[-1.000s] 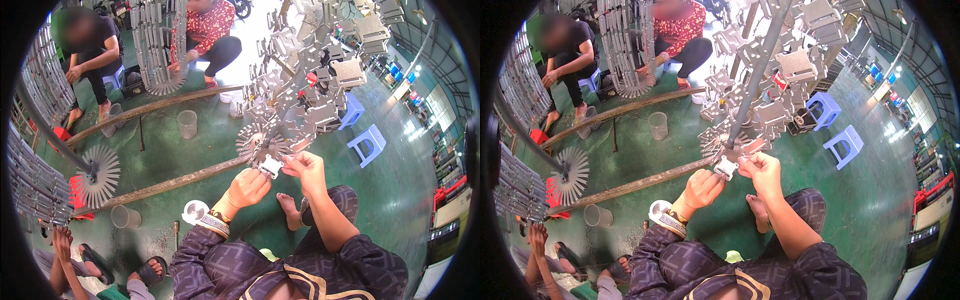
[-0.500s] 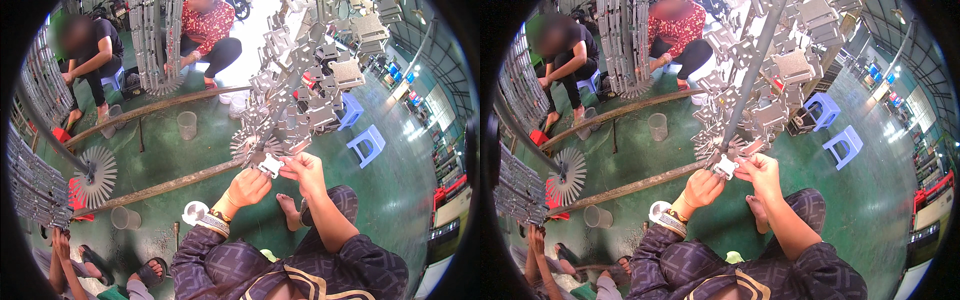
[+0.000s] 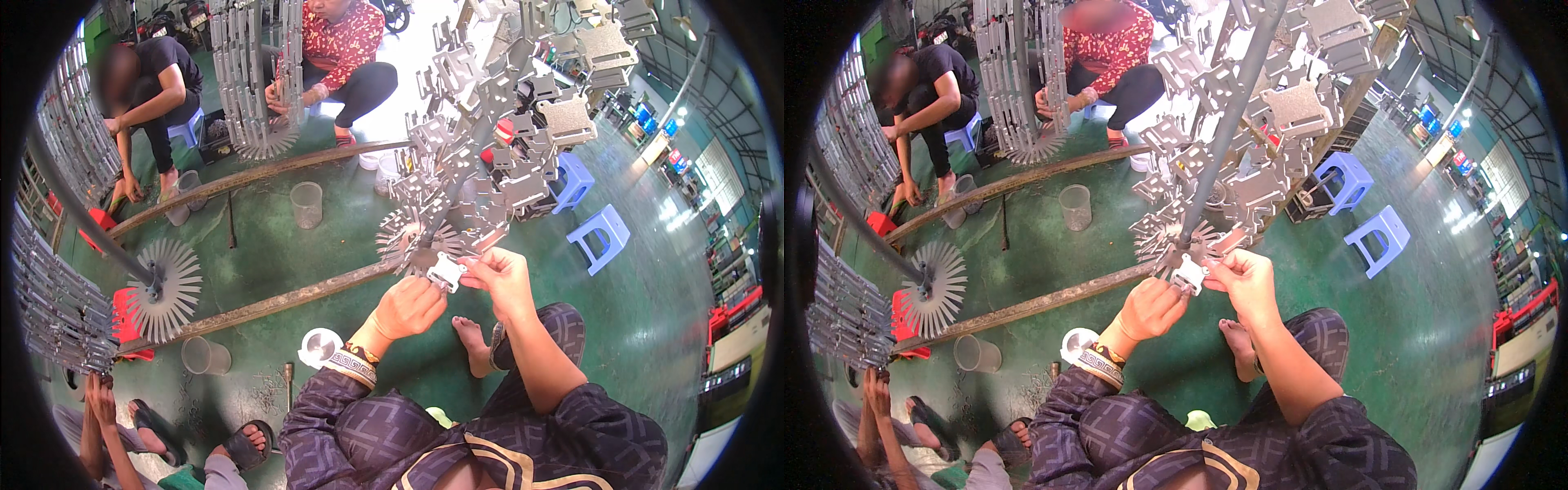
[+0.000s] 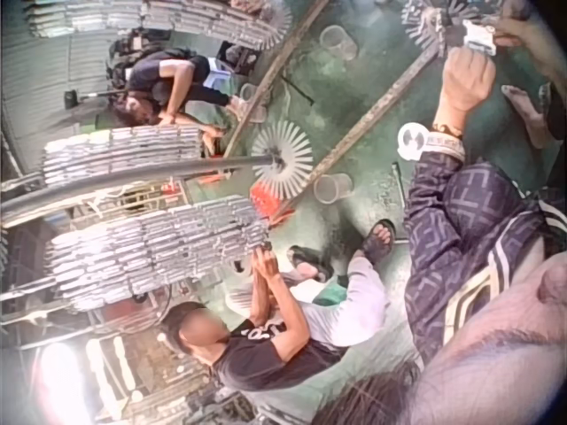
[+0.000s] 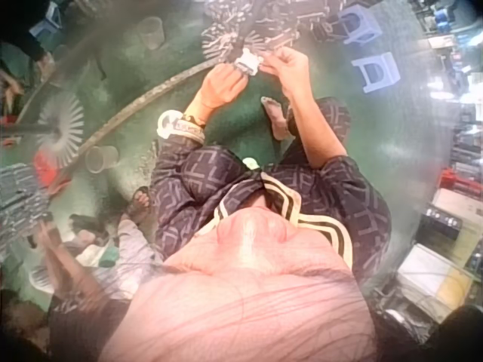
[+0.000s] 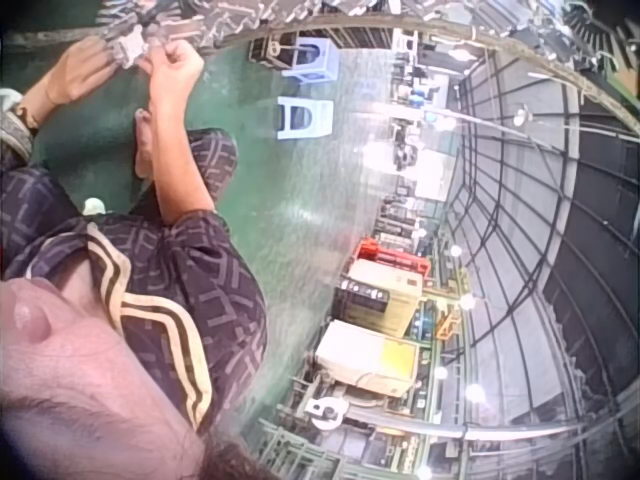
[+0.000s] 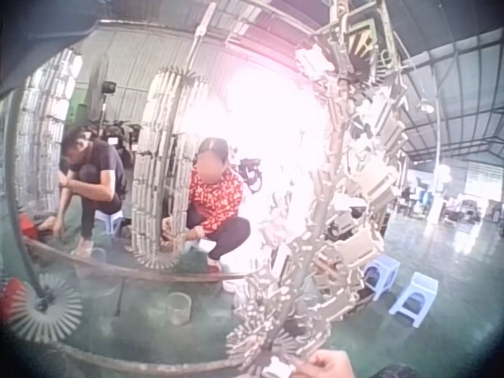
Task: The person sits on the floor and assembles small metal components onto a vertical rack structure. They repeatedly pick up parts from a container and attach them to the rack using both hands.
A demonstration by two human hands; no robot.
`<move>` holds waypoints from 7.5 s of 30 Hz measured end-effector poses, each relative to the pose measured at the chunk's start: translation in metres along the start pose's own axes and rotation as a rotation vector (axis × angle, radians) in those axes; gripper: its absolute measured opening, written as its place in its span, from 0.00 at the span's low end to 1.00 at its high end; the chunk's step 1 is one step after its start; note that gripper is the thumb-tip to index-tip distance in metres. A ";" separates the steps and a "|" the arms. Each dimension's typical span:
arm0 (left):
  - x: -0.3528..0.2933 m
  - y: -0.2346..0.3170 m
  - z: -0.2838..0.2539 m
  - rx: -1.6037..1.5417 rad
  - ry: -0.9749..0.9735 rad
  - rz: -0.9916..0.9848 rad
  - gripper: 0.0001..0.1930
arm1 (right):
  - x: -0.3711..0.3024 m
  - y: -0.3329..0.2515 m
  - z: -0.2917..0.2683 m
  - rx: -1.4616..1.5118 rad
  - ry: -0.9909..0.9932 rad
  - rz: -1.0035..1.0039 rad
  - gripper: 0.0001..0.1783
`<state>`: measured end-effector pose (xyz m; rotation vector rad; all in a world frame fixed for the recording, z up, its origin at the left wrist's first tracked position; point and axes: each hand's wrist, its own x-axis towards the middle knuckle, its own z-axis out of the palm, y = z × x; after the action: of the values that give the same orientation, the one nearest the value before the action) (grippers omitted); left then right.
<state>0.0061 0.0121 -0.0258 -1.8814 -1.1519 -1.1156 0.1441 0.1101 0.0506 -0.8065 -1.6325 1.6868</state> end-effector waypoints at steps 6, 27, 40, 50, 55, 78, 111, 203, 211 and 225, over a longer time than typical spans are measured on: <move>0.002 0.002 0.002 -0.081 0.056 -0.144 0.10 | 0.000 -0.003 0.000 -0.057 0.023 0.009 0.08; -0.003 0.003 0.010 -0.234 0.196 -0.387 0.11 | 0.001 0.010 -0.003 -0.297 0.062 -0.210 0.07; -0.006 0.004 0.014 -0.435 0.222 -0.564 0.09 | 0.001 0.009 -0.007 -0.473 0.039 -0.336 0.06; -0.016 0.008 0.017 -0.783 0.241 -0.842 0.06 | -0.002 0.001 -0.001 -0.321 -0.035 -0.238 0.04; -0.016 0.007 0.014 -1.030 0.263 -1.004 0.06 | 0.000 -0.001 -0.004 -0.302 -0.089 -0.162 0.05; -0.022 0.002 0.019 -1.167 0.213 -1.049 0.06 | 0.001 0.004 -0.005 -0.221 -0.109 -0.119 0.06; -0.009 0.007 0.018 -0.232 0.072 -0.483 0.12 | 0.008 0.035 0.009 -0.718 0.202 -0.328 0.08; 0.054 0.012 0.035 -0.197 -0.112 -1.054 0.05 | 0.027 0.061 -0.031 -0.413 -0.065 -0.445 0.25; 0.049 0.011 0.019 -0.166 -0.131 -0.978 0.05 | 0.034 0.049 -0.026 -0.307 -0.083 -0.274 0.12; 0.034 0.020 0.011 -0.365 -0.072 -1.135 0.06 | 0.051 0.055 -0.034 -0.243 -0.309 -0.171 0.09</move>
<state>0.0358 0.0251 -0.0019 -1.4393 -2.2957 -1.9375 0.1392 0.1706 -0.0051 -0.5155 -2.0852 1.5686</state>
